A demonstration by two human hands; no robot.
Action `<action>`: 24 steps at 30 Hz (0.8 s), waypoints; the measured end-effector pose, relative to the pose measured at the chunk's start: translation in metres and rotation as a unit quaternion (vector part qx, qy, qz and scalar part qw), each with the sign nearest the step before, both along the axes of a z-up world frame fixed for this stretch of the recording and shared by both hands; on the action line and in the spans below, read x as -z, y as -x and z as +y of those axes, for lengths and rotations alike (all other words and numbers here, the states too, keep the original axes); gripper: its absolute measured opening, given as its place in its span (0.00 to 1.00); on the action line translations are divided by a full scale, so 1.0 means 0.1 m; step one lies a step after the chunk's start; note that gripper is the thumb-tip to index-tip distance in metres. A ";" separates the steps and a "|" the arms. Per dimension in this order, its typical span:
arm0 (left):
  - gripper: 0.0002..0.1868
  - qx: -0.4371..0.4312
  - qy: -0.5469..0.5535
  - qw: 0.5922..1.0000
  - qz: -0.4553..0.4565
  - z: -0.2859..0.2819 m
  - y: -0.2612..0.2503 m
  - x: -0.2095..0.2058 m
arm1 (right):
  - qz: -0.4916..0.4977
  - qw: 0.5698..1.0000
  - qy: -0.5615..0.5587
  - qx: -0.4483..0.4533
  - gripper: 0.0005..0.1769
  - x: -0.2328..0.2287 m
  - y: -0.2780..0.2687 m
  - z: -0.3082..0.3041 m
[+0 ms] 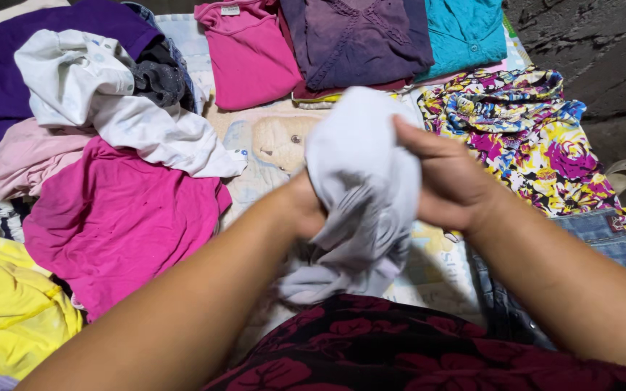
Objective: The person folds several garments one by one on a bed, including a purple top, a pink top, denim shorts, and a white hoodie. Each item is smoothed, folded into a compact rectangle, and placed in a growing stack.
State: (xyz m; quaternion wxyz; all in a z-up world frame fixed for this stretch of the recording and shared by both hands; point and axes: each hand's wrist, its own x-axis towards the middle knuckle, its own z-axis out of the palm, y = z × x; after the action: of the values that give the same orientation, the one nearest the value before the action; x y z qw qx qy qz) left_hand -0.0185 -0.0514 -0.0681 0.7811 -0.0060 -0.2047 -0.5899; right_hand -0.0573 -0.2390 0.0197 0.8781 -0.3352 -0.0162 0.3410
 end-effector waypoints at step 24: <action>0.42 -0.347 -0.482 0.529 -0.606 0.16 -0.18 -0.87 | -0.273 0.922 0.248 0.121 0.16 -0.79 -0.36 -0.85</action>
State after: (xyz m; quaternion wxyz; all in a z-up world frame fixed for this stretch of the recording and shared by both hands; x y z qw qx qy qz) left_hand -0.0006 -0.0357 0.0189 0.4971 0.8018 -0.2991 -0.1436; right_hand -0.0213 -0.3244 0.0989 0.7630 -0.6216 -0.1299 0.1209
